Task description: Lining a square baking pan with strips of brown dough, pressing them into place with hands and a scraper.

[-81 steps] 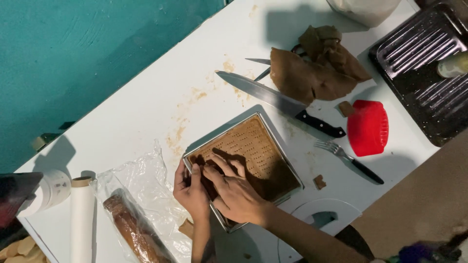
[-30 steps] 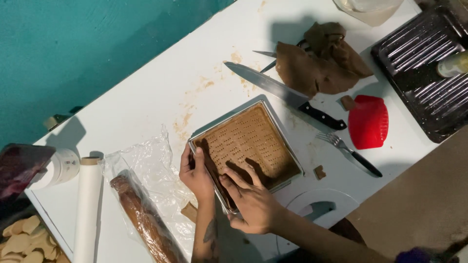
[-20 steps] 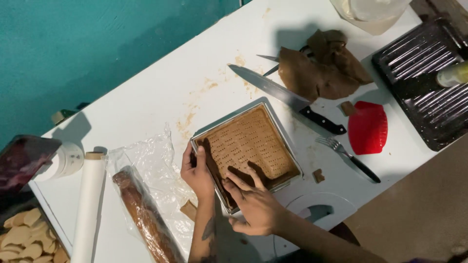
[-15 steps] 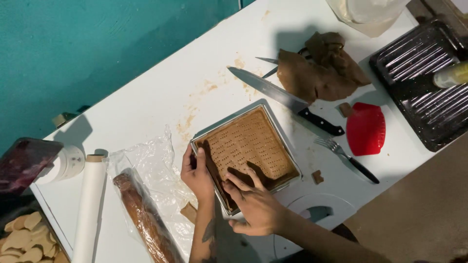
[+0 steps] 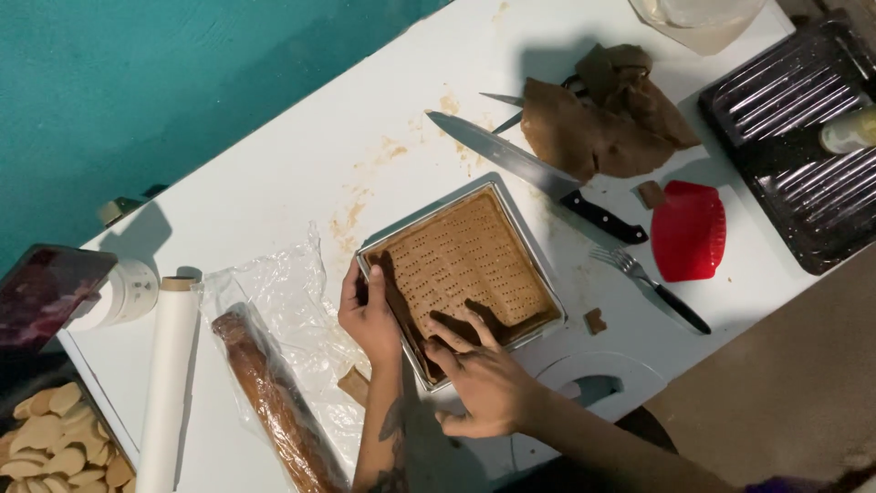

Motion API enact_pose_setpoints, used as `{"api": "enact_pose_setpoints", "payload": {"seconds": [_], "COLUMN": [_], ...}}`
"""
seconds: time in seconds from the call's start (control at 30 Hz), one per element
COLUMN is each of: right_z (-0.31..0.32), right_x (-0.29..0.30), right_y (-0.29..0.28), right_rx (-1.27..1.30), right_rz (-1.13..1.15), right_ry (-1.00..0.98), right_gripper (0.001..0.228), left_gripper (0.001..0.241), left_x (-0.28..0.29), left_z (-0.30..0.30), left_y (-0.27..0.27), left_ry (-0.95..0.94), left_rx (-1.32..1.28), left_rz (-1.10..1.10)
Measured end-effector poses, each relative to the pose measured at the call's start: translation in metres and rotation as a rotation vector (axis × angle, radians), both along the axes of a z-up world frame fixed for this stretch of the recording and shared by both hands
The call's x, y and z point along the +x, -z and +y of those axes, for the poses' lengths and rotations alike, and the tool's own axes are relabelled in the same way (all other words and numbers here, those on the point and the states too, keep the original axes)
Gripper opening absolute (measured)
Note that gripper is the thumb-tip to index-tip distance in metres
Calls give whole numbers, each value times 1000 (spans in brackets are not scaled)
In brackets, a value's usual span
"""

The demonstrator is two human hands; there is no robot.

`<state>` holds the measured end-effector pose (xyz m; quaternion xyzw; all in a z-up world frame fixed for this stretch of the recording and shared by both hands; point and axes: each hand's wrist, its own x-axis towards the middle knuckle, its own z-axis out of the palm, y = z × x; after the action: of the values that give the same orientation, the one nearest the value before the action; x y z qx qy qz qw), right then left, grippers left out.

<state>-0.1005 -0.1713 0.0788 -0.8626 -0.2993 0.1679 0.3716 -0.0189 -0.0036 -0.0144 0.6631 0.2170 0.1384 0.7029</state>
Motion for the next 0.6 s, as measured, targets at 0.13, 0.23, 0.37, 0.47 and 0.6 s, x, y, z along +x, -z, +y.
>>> {"api": "enact_pose_setpoints", "payload": {"seconds": [0.13, 0.23, 0.37, 0.47, 0.6], "right_z": [-6, -3, -5, -6, -3], "right_x": [9, 1, 8, 6, 6], "right_y": [-11, -10, -19, -16, -11], "right_rx": [-28, -13, -35, -67, 28], "right_rz": [84, 213, 138, 253, 53], "right_ry": [-38, -17, -40, -64, -9], "right_gripper": [83, 81, 77, 74, 63], "left_gripper": [41, 43, 41, 40, 39], "left_x": [4, -3, 2, 2, 1], "left_z": [-1, 3, -1, -1, 1], "left_y": [7, 9, -2, -2, 5], "left_ry": [25, -29, 3, 12, 5], "left_rx": [-40, -28, -8, 10, 8], "left_rz": [-47, 119, 7, -29, -52]}}
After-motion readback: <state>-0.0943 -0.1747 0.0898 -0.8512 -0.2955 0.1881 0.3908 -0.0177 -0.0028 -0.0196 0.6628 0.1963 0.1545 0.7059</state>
